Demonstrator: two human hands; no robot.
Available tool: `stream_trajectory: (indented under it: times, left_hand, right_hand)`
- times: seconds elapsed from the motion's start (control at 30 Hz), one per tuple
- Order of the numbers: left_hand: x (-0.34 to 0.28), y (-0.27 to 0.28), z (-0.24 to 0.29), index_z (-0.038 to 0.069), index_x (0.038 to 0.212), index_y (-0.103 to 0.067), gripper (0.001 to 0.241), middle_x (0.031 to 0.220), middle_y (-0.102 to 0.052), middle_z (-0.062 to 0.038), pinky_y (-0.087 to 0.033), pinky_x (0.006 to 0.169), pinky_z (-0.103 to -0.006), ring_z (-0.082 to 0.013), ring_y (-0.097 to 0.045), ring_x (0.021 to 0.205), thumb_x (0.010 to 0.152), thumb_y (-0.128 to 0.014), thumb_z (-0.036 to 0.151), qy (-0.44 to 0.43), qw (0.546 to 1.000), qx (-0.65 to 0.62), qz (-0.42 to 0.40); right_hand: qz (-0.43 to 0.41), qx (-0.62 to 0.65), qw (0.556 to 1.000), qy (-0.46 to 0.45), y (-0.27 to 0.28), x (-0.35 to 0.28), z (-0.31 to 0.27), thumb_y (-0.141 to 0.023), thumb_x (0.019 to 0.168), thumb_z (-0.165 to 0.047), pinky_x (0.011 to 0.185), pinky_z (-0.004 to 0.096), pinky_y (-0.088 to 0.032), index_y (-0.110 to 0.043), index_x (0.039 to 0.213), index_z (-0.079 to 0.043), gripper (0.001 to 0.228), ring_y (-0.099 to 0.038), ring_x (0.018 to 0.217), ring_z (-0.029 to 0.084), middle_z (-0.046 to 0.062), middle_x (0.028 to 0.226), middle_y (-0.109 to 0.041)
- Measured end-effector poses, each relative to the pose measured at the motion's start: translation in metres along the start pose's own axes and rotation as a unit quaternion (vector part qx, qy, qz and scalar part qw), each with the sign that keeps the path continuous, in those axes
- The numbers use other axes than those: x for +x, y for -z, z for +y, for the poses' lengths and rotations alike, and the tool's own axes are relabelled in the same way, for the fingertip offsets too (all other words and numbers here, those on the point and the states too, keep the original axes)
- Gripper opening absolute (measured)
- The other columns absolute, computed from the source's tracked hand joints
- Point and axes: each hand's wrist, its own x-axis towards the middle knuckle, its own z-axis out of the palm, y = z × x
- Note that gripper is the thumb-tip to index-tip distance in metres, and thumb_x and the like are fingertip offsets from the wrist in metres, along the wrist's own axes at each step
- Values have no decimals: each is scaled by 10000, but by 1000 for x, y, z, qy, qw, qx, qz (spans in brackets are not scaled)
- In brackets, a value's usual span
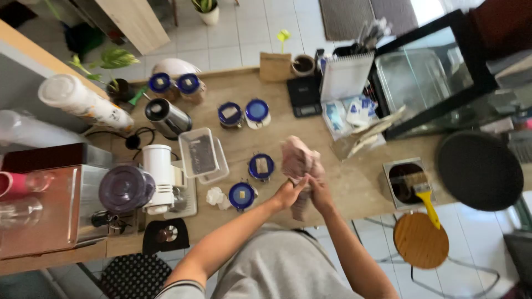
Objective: Cleaning a coffee shop counter with a cloth and organizing small tools.
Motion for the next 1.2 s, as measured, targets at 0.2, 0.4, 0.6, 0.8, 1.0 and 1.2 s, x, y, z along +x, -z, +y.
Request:
stream_trajectory:
  times: [0.2,0.4,0.6,0.8,1.0,1.2]
  left_hand:
    - [42,-16,-48,-51,1054,-734,417,1022,-728,-277,-512,891,-563,-449,-666,1105,1031,-530,313,-45,973,-25,226]
    - [53,-10,-26,-98,595,-624,509,591,-583,-304,-408,475,-493,-529,-620,627,984,-575,226,-151,942,86,285]
    - [85,-22,-58,-58,653,-599,149,638,-611,-312,-498,614,-554,-478,-684,720,767,-537,17,-147,912,62,377]
    - [96,-24,-72,-70,1003,-685,236,932,-695,-302,-524,889,-540,-480,-674,1006,813,-558,-10,-80,883,32,461]
    - [124,2,-71,-31,883,-684,494,812,-714,-248,-593,710,-481,-423,-739,848,1005,-551,429,-26,891,297,341]
    - [115,9,-24,-42,1107,-674,270,948,-675,-197,-593,790,-467,-396,-694,932,913,-530,79,-101,841,402,347]
  right_hand:
    - [-224,218,949,43,23,-7,38,-397,1069,-64,1252,506,-56,-64,1664,-201,696,-130,1552,309,158,1705,-127]
    - [-81,20,992,94,64,36,102,-763,846,73,1035,409,-524,-476,1489,36,705,-619,1218,278,234,1366,-605]
    - [73,16,997,-12,59,54,81,-630,1012,-58,667,373,-664,-689,1206,-102,208,-641,780,165,44,1070,-618]
    - [65,76,993,-56,71,81,66,-623,1008,-28,722,398,-684,-622,1302,-90,301,-619,835,194,89,1134,-595]
    - [5,-109,994,-12,103,115,103,-824,807,28,819,374,-646,-551,1418,-77,677,-709,1025,248,163,1178,-699]
    - [14,-140,986,-92,103,99,113,-674,874,53,1017,442,-565,-393,1571,-91,765,-592,1281,367,291,1413,-554]
